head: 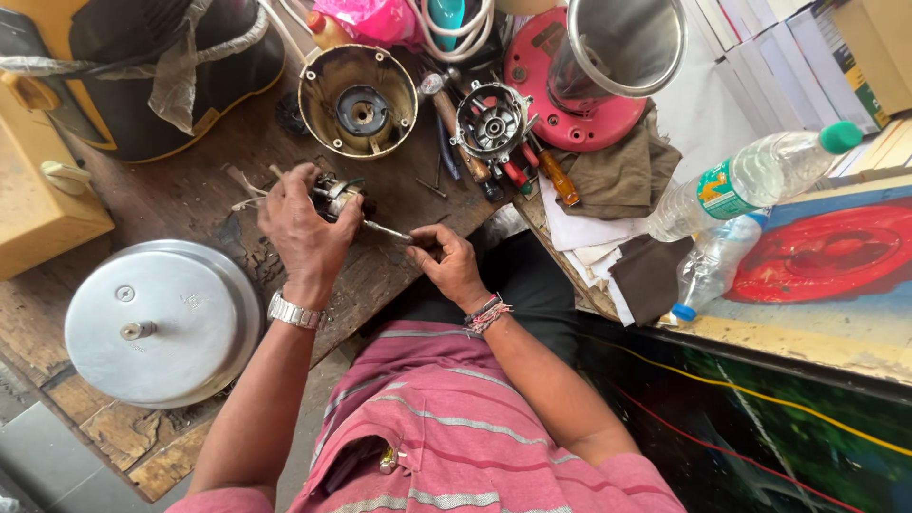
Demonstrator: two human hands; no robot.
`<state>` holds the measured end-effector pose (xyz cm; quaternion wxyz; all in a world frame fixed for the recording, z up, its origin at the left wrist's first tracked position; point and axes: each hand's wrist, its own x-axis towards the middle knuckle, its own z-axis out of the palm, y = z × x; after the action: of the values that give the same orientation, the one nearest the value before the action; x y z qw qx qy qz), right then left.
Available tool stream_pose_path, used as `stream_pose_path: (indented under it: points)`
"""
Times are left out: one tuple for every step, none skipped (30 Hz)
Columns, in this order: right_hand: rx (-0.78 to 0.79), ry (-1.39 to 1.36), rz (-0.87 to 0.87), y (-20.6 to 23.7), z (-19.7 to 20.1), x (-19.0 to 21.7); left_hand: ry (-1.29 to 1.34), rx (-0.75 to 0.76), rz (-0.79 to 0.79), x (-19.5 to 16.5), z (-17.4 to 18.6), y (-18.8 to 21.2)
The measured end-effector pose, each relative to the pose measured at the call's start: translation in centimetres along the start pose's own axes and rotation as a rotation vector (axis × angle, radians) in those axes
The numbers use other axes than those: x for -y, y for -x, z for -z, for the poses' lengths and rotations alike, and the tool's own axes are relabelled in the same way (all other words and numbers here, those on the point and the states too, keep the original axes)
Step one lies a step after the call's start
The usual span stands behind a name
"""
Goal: The person disassembles a small motor, removes the rotor, and uses a hammer to tap the rotor shaft. They then wipe the rotor with a cloth and place it back into the stator housing. The work is performed on a cluttered workbench with various tools and appliance parts visible.
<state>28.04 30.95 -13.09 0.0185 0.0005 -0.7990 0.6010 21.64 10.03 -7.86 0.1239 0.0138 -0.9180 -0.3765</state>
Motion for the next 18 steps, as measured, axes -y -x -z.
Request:
stream_pose_path:
  points:
    - [0.003,0.008,-0.006,0.0,0.0,0.1,-0.075,-0.021,-0.017,-0.2,0.1,0.1]
    - [0.011,-0.008,0.000,-0.1,0.0,0.2,-0.151,-0.041,-0.034,-0.4,0.3,0.3]
    - [0.017,-0.023,0.002,-0.1,0.0,0.3,-0.177,-0.044,-0.056,-0.6,0.5,0.5]
    - [0.027,-0.038,0.002,-0.1,0.0,0.4,-0.204,-0.046,-0.075,-0.8,0.7,0.8]
    - [0.018,-0.049,0.007,-0.1,0.0,0.5,-0.234,-0.053,-0.091,-0.9,0.9,1.0]
    - [0.015,-0.060,0.011,-0.1,-0.1,0.6,-0.241,-0.036,-0.100,-1.0,1.1,1.2]
    - [0.017,-0.072,0.013,-0.1,-0.1,0.7,-0.249,-0.020,-0.103,-1.1,1.3,1.4]
    - [0.027,-0.095,0.001,-0.1,-0.2,0.8,-0.256,-0.006,-0.107,-1.2,1.5,1.6]
    - [0.034,-0.115,-0.010,-0.2,-0.2,0.9,-0.245,-0.014,-0.111,-1.2,1.6,1.8]
    - [0.038,-0.133,-0.020,-0.2,-0.2,1.0,-0.232,-0.022,-0.117,-1.2,1.7,1.9]
    - [0.049,-0.152,-0.026,-0.2,-0.2,1.1,-0.218,-0.028,-0.125,-1.2,1.9,2.1]
    - [0.059,-0.171,-0.034,-0.3,-0.2,1.2,-0.219,-0.047,-0.142,-1.1,2.0,2.3]
    - [0.066,-0.189,-0.043,-0.3,-0.2,1.3,-0.219,-0.064,-0.159,-1.0,2.3,2.6]
    - [0.069,-0.191,-0.042,-0.3,-0.2,1.3,-0.218,-0.080,-0.179,-0.9,2.6,2.9]
    - [0.070,-0.194,-0.041,-0.4,-0.2,1.2,-0.145,-0.102,-0.190,-0.8,3.0,3.2]
    - [0.073,-0.196,-0.042,-0.3,-0.1,1.1,-0.071,-0.122,-0.199,-0.5,3.5,3.5]
    - [0.074,-0.206,-0.057,-0.3,-0.2,1.0,0.004,-0.142,-0.210,-0.3,4.1,3.9]
    - [0.073,-0.217,-0.070,-0.3,-0.2,0.9,0.024,-0.179,-0.212,-0.1,4.6,4.2]
